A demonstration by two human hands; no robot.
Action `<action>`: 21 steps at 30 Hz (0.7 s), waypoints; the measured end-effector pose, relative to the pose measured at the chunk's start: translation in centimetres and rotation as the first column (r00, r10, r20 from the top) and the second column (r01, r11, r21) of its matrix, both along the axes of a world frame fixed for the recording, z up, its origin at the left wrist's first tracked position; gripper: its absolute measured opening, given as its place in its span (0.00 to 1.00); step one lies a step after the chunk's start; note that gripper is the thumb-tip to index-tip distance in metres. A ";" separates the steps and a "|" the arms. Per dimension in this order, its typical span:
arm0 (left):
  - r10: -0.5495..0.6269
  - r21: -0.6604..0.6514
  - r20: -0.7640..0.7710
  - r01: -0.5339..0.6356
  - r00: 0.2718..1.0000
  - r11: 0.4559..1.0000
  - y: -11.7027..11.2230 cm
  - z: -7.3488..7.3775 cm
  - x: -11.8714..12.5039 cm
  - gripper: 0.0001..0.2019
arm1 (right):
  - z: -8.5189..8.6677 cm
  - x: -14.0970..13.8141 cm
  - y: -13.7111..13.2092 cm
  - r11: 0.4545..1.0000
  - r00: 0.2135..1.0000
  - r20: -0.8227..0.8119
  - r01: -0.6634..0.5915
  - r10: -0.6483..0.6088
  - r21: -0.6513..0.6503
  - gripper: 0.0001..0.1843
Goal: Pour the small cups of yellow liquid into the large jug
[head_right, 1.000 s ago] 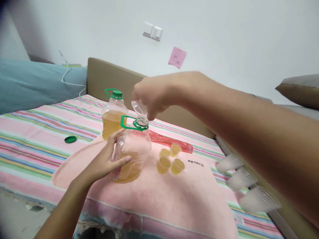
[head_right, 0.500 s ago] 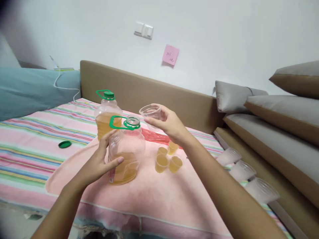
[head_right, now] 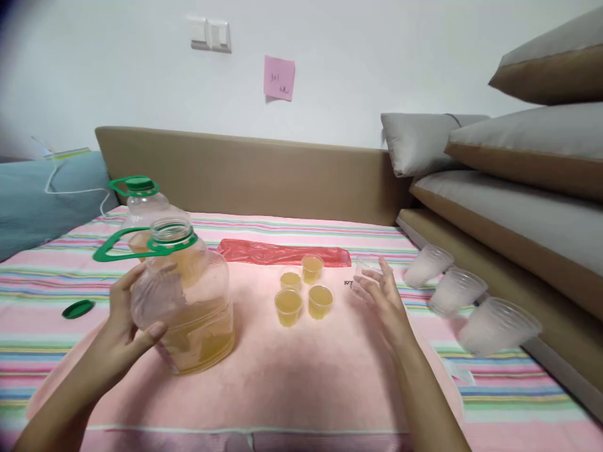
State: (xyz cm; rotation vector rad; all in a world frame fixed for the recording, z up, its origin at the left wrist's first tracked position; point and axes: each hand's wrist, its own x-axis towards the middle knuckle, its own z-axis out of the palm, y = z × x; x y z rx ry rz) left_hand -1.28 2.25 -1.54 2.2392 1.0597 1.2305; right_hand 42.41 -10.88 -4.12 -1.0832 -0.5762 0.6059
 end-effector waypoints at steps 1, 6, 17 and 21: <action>0.010 0.000 -0.007 -0.010 1.000 1.000 0.2 -0.2 -0.1 0.46 | -0.7 0.2 -0.1 1.000 1.000 0.018 -0.005 0.005 -0.029 0.53; 0.005 0.031 0.013 -0.005 1.000 1.000 0.8 -0.5 -0.2 0.47 | -1.8 0.0 -0.1 0.999 0.985 0.172 -0.022 0.027 -0.030 0.46; 0.024 -0.038 0.121 -0.020 0.992 0.999 1.7 -1.3 -0.5 0.55 | -1.8 -1.0 0.2 0.985 0.915 0.364 0.165 -0.172 0.050 0.36; 0.032 -0.052 0.120 -0.026 0.992 0.998 1.5 -1.5 -0.6 0.55 | -1.9 -1.9 0.3 0.981 0.835 0.517 0.182 -0.190 0.066 0.32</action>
